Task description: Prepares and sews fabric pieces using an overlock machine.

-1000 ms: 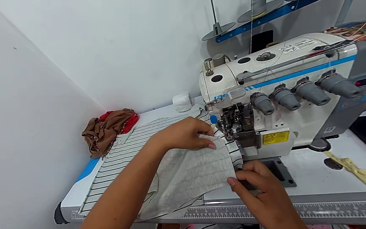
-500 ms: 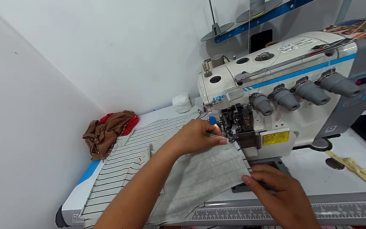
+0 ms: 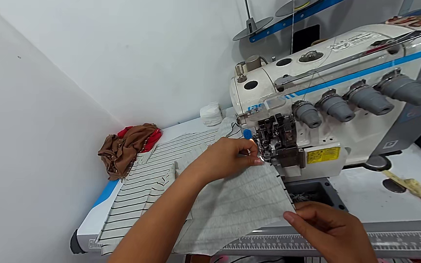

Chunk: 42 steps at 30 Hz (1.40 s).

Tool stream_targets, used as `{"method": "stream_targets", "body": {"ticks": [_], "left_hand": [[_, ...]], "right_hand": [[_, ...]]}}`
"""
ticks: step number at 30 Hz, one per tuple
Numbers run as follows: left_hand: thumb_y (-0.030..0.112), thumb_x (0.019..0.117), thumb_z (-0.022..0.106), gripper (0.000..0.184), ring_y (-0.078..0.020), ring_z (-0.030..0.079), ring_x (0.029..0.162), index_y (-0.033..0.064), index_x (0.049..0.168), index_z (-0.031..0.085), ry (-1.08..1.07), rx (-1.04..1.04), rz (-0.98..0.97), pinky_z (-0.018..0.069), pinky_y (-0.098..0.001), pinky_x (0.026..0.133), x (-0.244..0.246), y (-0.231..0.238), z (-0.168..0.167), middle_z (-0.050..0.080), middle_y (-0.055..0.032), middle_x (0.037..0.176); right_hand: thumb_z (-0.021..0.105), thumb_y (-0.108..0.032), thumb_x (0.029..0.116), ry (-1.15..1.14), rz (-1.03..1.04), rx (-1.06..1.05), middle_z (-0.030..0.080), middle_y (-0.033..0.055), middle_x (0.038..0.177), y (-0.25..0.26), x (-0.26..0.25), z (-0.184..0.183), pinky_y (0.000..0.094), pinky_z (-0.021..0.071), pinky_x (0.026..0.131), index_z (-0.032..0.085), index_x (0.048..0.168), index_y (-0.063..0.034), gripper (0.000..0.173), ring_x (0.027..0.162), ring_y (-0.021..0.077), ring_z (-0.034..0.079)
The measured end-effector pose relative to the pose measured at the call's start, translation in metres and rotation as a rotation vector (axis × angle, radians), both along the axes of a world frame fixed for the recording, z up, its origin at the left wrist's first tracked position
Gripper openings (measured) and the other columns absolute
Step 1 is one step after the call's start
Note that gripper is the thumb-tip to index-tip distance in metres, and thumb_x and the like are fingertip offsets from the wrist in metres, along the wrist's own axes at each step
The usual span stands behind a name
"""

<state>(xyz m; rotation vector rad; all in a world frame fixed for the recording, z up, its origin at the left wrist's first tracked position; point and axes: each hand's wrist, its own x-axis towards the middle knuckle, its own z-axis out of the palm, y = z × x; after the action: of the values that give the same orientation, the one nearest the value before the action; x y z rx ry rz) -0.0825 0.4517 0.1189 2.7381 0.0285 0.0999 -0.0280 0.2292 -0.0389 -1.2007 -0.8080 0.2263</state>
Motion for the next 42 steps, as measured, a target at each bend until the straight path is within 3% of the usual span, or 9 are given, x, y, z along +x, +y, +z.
{"method": "stream_targets", "body": {"ticks": [9,12,14,17,21,28,33,37,42], "left_hand": [[0.028,0.0938,0.074,0.021,-0.0113,0.064,0.075,0.0084,0.089,0.070,-0.395,0.160,0.020,0.0536,-0.0314,0.068,-0.005,-0.007,-0.038,0.066,-0.0008,0.081],[0.031,0.0937,0.072,0.021,-0.0241,0.067,0.090,0.0099,0.094,0.074,-0.548,0.435,0.097,0.0530,-0.0453,0.077,-0.011,-0.027,-0.045,0.068,-0.0071,0.093],[0.011,0.0944,0.067,0.008,-0.0260,0.069,0.094,0.0092,0.097,0.075,-0.550,0.518,0.154,0.0568,-0.0440,0.077,-0.020,-0.052,-0.052,0.070,-0.0092,0.099],[0.003,0.0918,0.060,0.026,-0.0221,0.072,0.109,0.0077,0.112,0.075,-0.506,0.516,0.230,0.0595,-0.0387,0.087,-0.035,-0.078,-0.071,0.073,-0.0083,0.117],[0.016,0.1009,0.047,0.038,-0.0259,0.059,0.134,0.0044,0.131,0.067,-0.445,0.346,0.186,0.0470,-0.0442,0.111,-0.045,-0.074,-0.078,0.066,-0.0118,0.138],[0.021,0.1072,0.046,0.037,-0.0272,0.060,0.132,-0.0053,0.128,0.061,-0.389,0.195,0.187,0.0429,-0.0450,0.115,-0.026,-0.059,-0.065,0.067,-0.0171,0.132],[0.013,0.1013,0.054,0.023,-0.0258,0.065,0.124,0.0026,0.113,0.071,-0.565,0.283,0.120,0.0517,-0.0429,0.106,-0.031,-0.058,-0.073,0.070,-0.0135,0.126],[0.011,0.0953,0.058,0.024,-0.0160,0.069,0.110,0.0071,0.108,0.078,-0.663,0.336,0.059,0.0555,-0.0288,0.095,-0.036,-0.058,-0.082,0.074,-0.0063,0.113],[0.013,0.0946,0.054,0.029,-0.0189,0.069,0.117,0.0027,0.107,0.078,-0.595,0.218,0.027,0.0549,-0.0332,0.100,-0.030,-0.035,-0.073,0.075,-0.0097,0.118]], "right_hand": [[0.079,-0.008,0.0818,0.155,-0.024,-0.036,0.073,-0.0083,0.080,0.002,-0.004,0.001,0.0168,0.0589,0.063,0.072,0.082,-0.0133,0.009,0.069,-0.0009,0.068],[0.078,-0.006,0.0810,0.243,0.049,-0.103,0.069,-0.0099,0.077,0.003,-0.002,0.005,0.0217,0.0599,0.064,0.058,0.104,-0.0120,0.031,0.067,0.0030,0.068],[0.074,-0.007,0.0852,0.268,0.158,-0.151,0.068,-0.0082,0.079,0.003,0.000,0.007,0.0253,0.0619,0.068,0.061,0.122,-0.0038,0.039,0.069,0.0063,0.068],[0.067,-0.007,0.0935,0.223,0.274,-0.198,0.073,-0.0092,0.084,-0.002,0.002,0.012,0.0227,0.0613,0.073,0.071,0.101,-0.0092,0.009,0.076,0.0025,0.071],[0.061,-0.006,0.0965,0.196,0.271,-0.164,0.072,-0.0111,0.087,-0.003,0.002,0.015,0.0209,0.0604,0.074,0.070,0.099,-0.0117,0.010,0.080,0.0006,0.070],[0.062,-0.012,0.0976,0.194,0.163,-0.013,0.074,-0.0092,0.087,0.016,0.004,0.011,0.0211,0.0606,0.075,0.072,0.099,-0.0136,0.011,0.080,0.0034,0.071],[0.062,-0.013,0.0972,0.186,0.088,-0.021,0.073,-0.0082,0.082,0.023,0.005,0.015,0.0189,0.0595,0.072,0.073,0.095,-0.0130,0.011,0.076,0.0026,0.070],[0.064,-0.026,0.0953,0.135,0.007,-0.073,0.069,-0.0067,0.068,0.035,0.016,0.022,0.0166,0.0551,0.060,0.076,0.082,-0.0165,0.020,0.063,0.0027,0.066],[0.063,-0.017,0.0967,0.101,0.089,-0.088,0.071,-0.0100,0.074,0.027,0.010,0.025,0.0159,0.0557,0.062,0.078,0.091,-0.0123,0.016,0.065,-0.0011,0.066]]}}
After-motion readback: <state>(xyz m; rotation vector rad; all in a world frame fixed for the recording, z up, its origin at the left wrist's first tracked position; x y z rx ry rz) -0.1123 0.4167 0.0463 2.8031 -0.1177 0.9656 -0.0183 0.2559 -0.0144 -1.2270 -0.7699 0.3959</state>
